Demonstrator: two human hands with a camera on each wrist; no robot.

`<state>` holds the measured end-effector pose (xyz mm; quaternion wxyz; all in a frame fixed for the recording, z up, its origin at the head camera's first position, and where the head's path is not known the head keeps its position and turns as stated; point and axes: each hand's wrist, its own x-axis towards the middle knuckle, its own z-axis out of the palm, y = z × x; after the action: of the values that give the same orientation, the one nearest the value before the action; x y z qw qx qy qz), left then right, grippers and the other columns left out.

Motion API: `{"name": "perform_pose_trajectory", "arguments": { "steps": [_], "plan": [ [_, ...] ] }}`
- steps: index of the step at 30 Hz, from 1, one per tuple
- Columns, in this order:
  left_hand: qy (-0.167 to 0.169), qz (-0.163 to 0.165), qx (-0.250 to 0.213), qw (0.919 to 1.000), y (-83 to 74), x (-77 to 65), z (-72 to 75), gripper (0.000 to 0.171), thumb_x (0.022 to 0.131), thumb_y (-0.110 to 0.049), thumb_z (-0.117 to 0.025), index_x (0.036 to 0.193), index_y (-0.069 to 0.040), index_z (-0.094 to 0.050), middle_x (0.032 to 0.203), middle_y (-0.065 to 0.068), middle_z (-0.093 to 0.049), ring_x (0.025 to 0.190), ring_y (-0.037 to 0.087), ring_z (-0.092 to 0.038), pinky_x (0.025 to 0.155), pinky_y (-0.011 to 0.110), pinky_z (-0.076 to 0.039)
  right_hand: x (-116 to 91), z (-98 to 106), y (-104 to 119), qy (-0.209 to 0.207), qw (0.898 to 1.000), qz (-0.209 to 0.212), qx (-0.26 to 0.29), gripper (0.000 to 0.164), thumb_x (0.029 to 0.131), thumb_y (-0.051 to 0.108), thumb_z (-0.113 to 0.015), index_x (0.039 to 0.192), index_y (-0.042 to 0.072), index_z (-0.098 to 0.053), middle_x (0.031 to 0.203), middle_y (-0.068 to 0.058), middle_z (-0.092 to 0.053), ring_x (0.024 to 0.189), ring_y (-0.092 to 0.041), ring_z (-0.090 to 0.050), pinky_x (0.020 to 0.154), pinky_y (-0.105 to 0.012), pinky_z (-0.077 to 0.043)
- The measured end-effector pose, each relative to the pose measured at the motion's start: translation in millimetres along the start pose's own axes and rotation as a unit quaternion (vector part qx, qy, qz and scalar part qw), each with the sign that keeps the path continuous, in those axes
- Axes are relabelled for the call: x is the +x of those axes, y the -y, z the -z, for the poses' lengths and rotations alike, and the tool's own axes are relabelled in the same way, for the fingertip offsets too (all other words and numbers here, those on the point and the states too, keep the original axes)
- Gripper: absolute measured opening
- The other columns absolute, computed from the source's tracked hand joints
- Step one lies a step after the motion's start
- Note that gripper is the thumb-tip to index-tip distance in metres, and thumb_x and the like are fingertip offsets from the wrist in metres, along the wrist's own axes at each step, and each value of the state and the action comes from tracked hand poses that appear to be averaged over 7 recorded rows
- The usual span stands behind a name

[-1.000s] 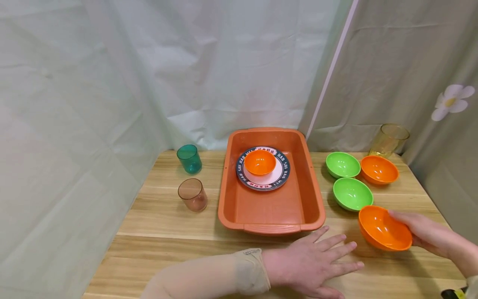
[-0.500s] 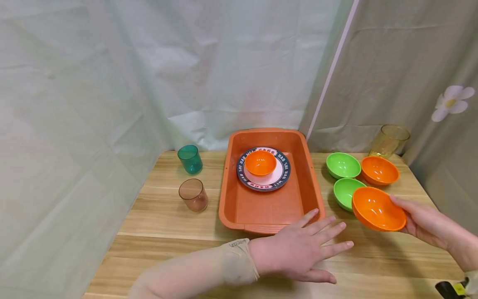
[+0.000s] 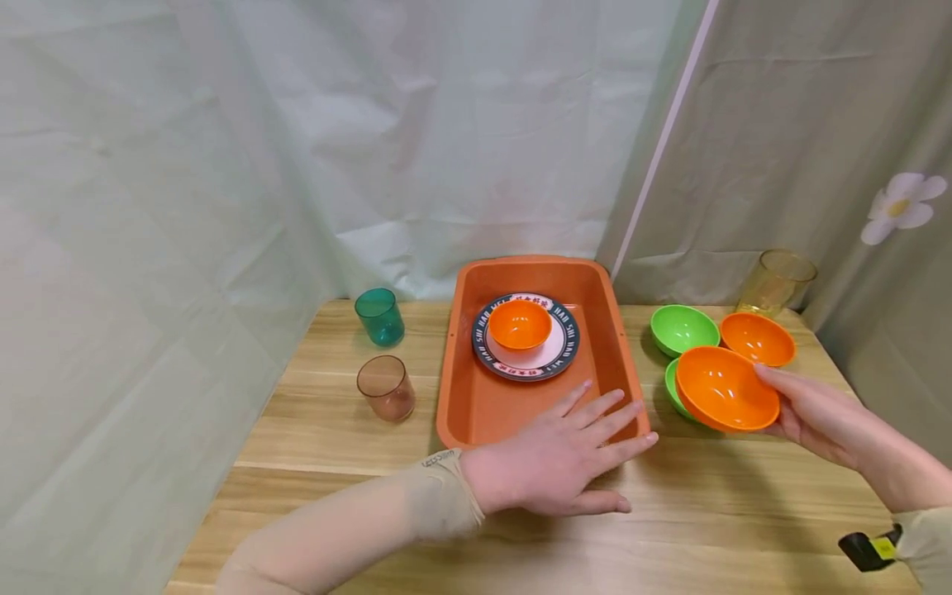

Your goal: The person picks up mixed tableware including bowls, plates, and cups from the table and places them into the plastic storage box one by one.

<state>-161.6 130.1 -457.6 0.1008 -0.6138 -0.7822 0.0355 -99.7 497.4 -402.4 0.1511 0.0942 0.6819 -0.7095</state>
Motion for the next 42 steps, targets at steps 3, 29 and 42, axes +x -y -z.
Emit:
{"name": "perform_pose_trajectory", "arguments": {
  "steps": [3, 29, 42],
  "plan": [
    [0.007, 0.014, -0.003, 0.9999, 10.4, -6.9, -0.9, 0.078, 0.101, -0.073, -0.019, 0.166, -0.033, -0.003, 0.172, 0.002, 0.001, 0.157, 0.025, 0.007, 0.124, 0.052, 0.004, 6, -9, 4, -0.028, 0.999, -0.008, -0.021, 0.042, 0.112, 0.034, -0.041, 0.141, 0.004, -0.035, 0.114, 0.0, -0.069, 0.103, -0.023, -0.071, 0.09, -0.044, -0.058],
    [0.025, 0.145, -0.045, 0.9881, 94.3, -81.8, -19.4, 0.079, 0.102, -0.072, -0.023, 0.166, -0.025, -0.017, 0.172, 0.007, -0.003, 0.157, 0.029, -0.001, 0.124, 0.053, 0.003, 69, -107, 28, 0.01, 0.996, 0.021, -0.083, 0.068, 0.112, 0.038, -0.038, 0.158, -0.008, -0.017, 0.128, -0.01, -0.062, 0.105, -0.019, -0.07, 0.092, -0.042, -0.057],
    [0.006, 0.187, -0.062, 0.9804, 116.1, -120.6, -22.3, 0.076, 0.104, -0.068, -0.031, 0.165, -0.024, -0.021, 0.171, 0.008, -0.008, 0.156, 0.033, -0.009, 0.123, 0.057, -0.003, 98, -161, 38, 0.026, 0.991, 0.017, -0.13, 0.061, 0.113, 0.033, -0.036, 0.157, -0.007, -0.025, 0.147, -0.03, -0.047, 0.114, -0.027, -0.066, 0.094, -0.043, -0.056]
  ]
}}
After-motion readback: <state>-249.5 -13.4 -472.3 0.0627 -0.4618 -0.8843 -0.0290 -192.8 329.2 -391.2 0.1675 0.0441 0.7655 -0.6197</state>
